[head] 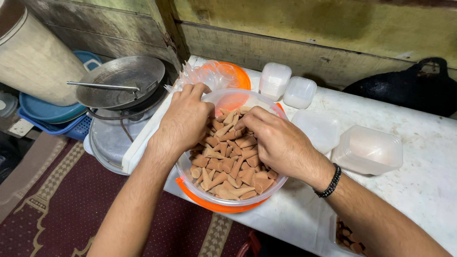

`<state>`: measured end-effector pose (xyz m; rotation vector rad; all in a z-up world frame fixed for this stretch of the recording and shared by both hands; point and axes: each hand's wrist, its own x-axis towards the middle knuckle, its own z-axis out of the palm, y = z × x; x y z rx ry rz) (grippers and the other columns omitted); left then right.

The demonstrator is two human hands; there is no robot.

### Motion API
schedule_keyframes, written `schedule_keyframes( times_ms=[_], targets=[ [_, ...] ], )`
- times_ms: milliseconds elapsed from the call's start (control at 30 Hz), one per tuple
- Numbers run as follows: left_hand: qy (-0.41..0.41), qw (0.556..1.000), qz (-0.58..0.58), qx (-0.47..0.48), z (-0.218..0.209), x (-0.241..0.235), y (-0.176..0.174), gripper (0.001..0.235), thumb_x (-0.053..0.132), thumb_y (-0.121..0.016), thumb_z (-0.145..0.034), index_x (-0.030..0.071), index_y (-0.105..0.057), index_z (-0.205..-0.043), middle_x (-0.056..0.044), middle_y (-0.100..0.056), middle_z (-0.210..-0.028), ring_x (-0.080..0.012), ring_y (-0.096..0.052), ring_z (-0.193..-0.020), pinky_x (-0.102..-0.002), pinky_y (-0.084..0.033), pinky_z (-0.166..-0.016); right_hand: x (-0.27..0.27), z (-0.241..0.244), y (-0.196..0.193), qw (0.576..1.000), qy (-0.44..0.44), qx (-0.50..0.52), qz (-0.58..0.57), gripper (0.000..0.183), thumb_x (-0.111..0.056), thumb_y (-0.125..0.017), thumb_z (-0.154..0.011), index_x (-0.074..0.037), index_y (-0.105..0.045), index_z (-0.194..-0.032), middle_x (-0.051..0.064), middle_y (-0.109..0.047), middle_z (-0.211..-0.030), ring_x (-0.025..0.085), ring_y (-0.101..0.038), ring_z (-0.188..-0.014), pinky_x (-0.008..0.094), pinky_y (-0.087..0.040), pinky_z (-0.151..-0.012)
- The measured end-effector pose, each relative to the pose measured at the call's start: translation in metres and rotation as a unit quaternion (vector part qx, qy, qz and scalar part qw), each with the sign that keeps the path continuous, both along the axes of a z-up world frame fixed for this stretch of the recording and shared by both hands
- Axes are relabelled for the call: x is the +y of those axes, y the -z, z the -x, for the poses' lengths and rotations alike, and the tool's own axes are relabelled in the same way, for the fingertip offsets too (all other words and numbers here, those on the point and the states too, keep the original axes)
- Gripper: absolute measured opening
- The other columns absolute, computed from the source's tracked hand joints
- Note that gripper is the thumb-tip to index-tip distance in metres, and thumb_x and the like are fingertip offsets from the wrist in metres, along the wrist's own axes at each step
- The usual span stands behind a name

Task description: The person repeatedly picks small cone-shaped objects from a large bucket and places them into a small rectangular container on the table. The person arranges the cones inside the container and continues the process throughout the clip.

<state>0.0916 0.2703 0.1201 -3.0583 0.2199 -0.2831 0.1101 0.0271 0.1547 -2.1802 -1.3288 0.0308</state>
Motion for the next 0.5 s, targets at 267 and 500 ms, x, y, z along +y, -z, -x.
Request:
schedule_keyframes(
  times_ms=[267, 500],
  targets=[
    [0.002, 1.0, 0.026, 0.01, 0.0061, -0.0034, -0.0065, 0.009, 0.014, -0.077, -0.076, 0.018, -0.078, -0.085, -0.006, -0.052, -0.124, -0.0308, -0.05, -0.124, -0.04, -0.043, -0.095, -0.0004, -0.0006, 0.0023, 1.0, 0.005, 0.004, -0.013, 0.04, 0.012, -0.038, -0.085, -0.008, -0.061, -0.11, 0.012, -0.061, -0.1, 0.031, -0.067, -0.082, 0.044, -0.057, -0.073],
    [0.009, 0.998, 0.056, -0.001, 0.0044, -0.0006, -0.0047, 0.007, 0.013, -0.078, -0.076, 0.015, -0.079, -0.082, -0.006, -0.053, -0.126, -0.0321, -0.049, -0.127, -0.041, -0.043, -0.095, 0.0015, -0.0053, 0.0074, 0.999, 0.016, 0.002, -0.051, 0.04, 0.012, -0.039, -0.085, -0.008, -0.062, -0.111, 0.01, -0.061, -0.098, 0.027, -0.068, -0.078, 0.043, -0.057, -0.072]
  ],
)
